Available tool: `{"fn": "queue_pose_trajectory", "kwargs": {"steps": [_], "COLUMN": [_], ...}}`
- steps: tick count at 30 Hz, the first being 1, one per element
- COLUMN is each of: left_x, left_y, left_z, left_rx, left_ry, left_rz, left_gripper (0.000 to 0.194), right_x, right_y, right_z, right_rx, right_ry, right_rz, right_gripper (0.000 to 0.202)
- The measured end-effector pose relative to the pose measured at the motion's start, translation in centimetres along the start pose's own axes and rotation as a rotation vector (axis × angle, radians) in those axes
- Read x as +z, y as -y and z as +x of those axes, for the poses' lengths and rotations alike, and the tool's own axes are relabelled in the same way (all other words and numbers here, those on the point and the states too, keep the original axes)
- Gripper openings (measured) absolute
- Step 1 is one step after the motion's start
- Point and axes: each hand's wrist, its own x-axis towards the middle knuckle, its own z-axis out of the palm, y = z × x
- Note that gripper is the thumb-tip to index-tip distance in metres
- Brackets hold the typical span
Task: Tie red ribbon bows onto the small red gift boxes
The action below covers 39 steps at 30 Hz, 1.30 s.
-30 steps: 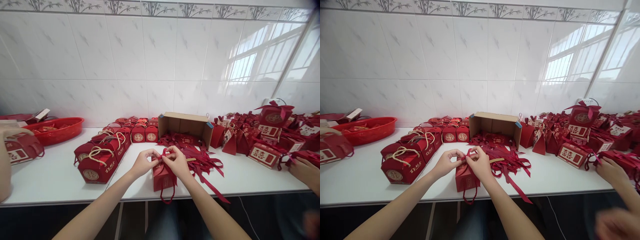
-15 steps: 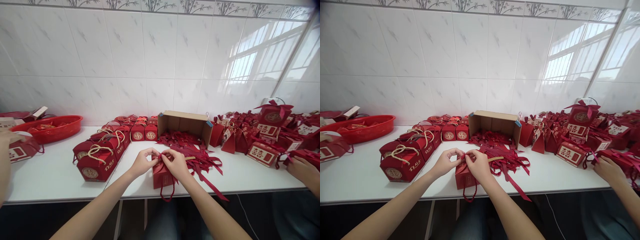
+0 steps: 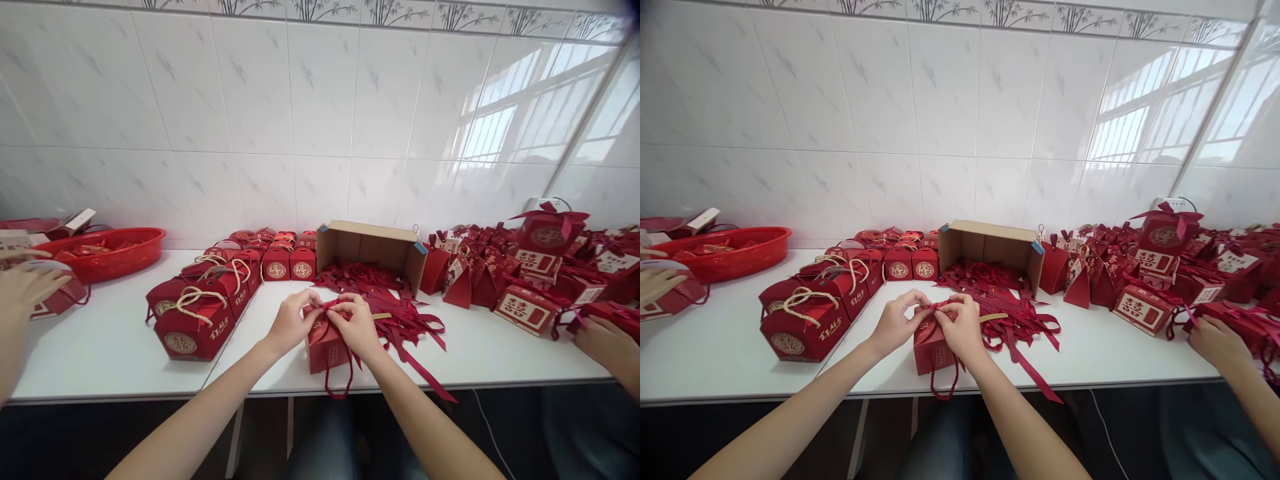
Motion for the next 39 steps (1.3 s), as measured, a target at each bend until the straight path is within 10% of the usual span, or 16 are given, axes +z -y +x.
{"fn": "queue_pose_trajectory", "kwargs": {"steps": [7, 14, 39], "left_x": [1.1, 0.6, -1.6], "left_y": [0.9, 0.5, -0.1], "left_z": [0.3, -0.2, 1.2], "left_rx": [0.022, -0.005, -0.129], "left_ry": [-0.018, -0.014, 0.296], "left_rz": [-0.055, -0.072, -0.164], "left_gripper": [0.009, 0.007, 0.011], "right_x": [0.1, 0.7, -4.2], "right_y": [-0.2, -0.7, 0.2], "right_z": [0.3, 0.2, 0.7], "right_rx": [0.061, 0.131, -0.176], "right_ry": [0.195, 0.074, 0.185], "right_rz": [0.266, 0.456, -0.118], "right_gripper": [0.025, 0.025, 0.028]}}
